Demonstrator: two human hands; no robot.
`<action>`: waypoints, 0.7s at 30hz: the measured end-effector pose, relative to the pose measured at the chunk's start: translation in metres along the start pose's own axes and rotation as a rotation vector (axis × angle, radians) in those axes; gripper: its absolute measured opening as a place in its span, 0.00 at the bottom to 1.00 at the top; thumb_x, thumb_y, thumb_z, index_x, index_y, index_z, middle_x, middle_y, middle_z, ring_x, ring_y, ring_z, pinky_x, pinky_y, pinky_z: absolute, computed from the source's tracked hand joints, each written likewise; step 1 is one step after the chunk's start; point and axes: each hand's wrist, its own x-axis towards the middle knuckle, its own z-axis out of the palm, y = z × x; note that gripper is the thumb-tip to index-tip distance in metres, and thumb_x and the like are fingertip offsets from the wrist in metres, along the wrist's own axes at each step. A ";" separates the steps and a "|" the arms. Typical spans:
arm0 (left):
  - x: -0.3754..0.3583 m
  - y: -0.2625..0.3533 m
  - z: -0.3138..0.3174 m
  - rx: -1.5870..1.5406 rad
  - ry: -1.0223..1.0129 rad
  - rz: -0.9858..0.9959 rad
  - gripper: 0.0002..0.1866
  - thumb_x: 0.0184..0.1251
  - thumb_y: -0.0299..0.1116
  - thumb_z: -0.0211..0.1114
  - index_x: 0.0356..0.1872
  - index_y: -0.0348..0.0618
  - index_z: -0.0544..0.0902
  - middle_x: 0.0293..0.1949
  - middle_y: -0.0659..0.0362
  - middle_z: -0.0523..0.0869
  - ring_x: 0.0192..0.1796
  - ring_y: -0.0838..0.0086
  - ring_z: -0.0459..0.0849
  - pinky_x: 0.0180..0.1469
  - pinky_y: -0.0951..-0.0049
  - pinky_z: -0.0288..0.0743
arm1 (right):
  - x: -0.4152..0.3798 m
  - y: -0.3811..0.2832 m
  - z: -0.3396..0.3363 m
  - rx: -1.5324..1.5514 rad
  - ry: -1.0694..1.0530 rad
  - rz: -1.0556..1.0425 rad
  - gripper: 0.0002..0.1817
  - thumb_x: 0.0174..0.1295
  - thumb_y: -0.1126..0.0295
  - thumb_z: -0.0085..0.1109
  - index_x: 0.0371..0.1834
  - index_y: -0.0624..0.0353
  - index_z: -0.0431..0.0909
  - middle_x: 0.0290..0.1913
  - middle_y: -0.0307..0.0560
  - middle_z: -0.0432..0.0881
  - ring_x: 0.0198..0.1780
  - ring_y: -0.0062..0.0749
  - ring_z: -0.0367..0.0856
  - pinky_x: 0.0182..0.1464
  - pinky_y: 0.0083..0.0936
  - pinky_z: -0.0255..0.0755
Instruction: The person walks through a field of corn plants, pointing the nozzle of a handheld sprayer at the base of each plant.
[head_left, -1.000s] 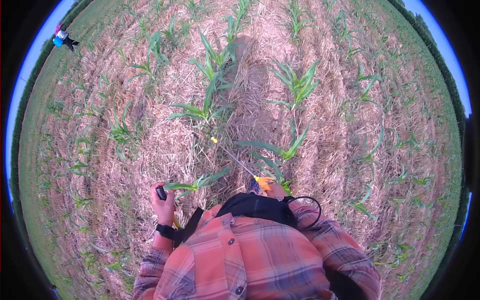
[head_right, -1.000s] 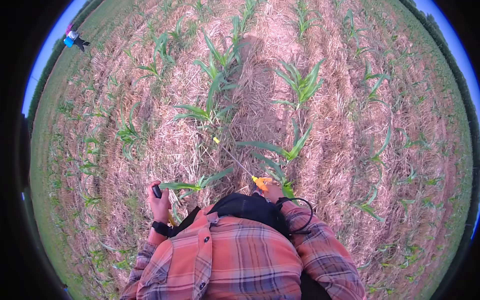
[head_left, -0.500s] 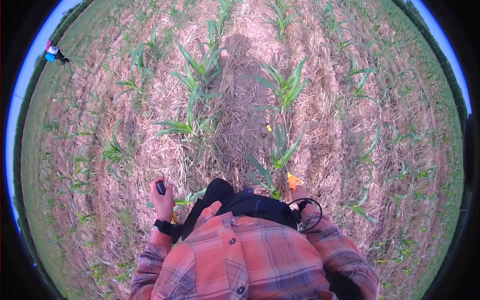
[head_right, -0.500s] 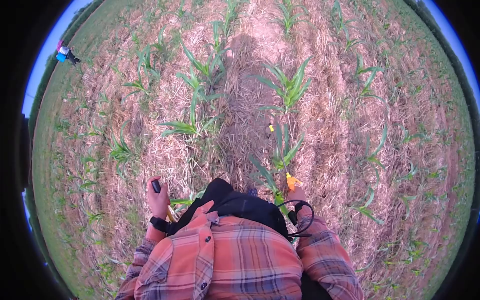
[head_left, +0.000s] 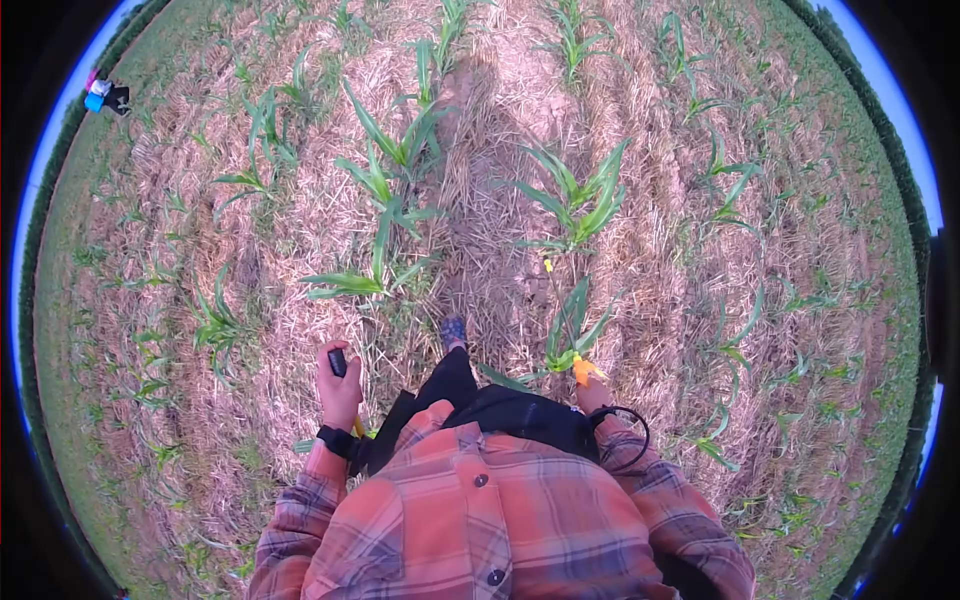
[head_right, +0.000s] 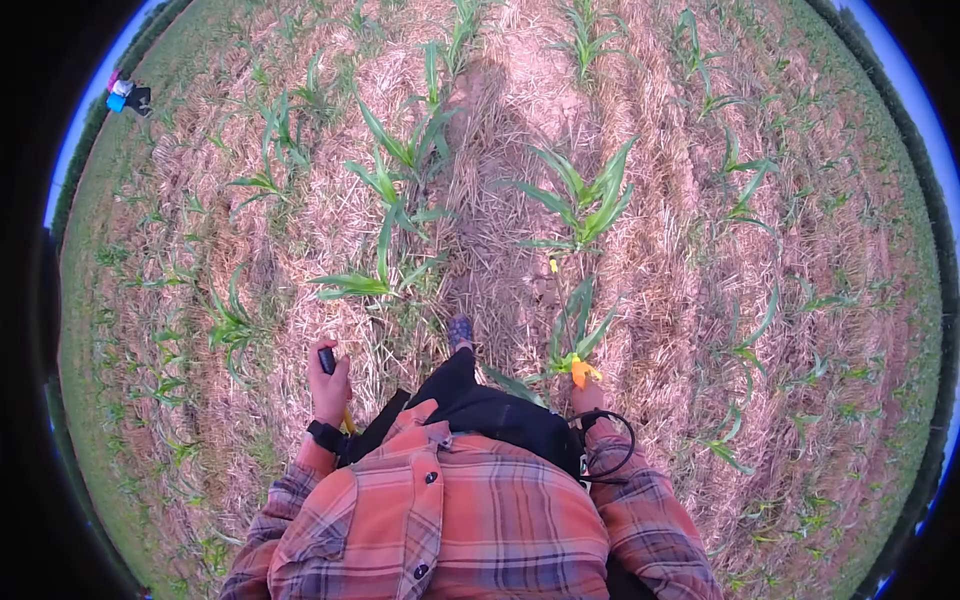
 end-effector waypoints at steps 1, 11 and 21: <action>0.010 -0.001 0.002 -0.001 0.003 -0.007 0.12 0.54 0.24 0.56 0.40 0.48 0.69 0.15 0.69 0.63 0.12 0.86 0.61 0.12 0.83 0.54 | 0.008 -0.017 0.006 -0.007 0.003 -0.035 0.18 0.49 0.56 0.48 0.27 0.61 0.77 0.27 0.59 0.77 0.33 0.53 0.76 0.35 0.43 0.68; 0.099 0.042 -0.003 -0.064 0.003 -0.057 0.12 0.56 0.25 0.54 0.41 0.48 0.67 0.14 0.68 0.64 0.09 0.85 0.61 0.09 0.84 0.56 | 0.072 -0.152 -0.002 0.035 -0.200 -0.315 0.14 0.50 0.60 0.46 0.33 0.57 0.73 0.28 0.58 0.77 0.33 0.53 0.75 0.36 0.44 0.68; 0.159 0.054 0.009 -0.153 -0.046 -0.066 0.13 0.54 0.23 0.56 0.40 0.48 0.68 0.18 0.67 0.65 0.11 0.87 0.63 0.09 0.85 0.58 | 0.108 -0.218 -0.035 0.120 -0.364 -0.341 0.12 0.50 0.64 0.49 0.32 0.59 0.75 0.27 0.56 0.77 0.32 0.50 0.76 0.35 0.39 0.68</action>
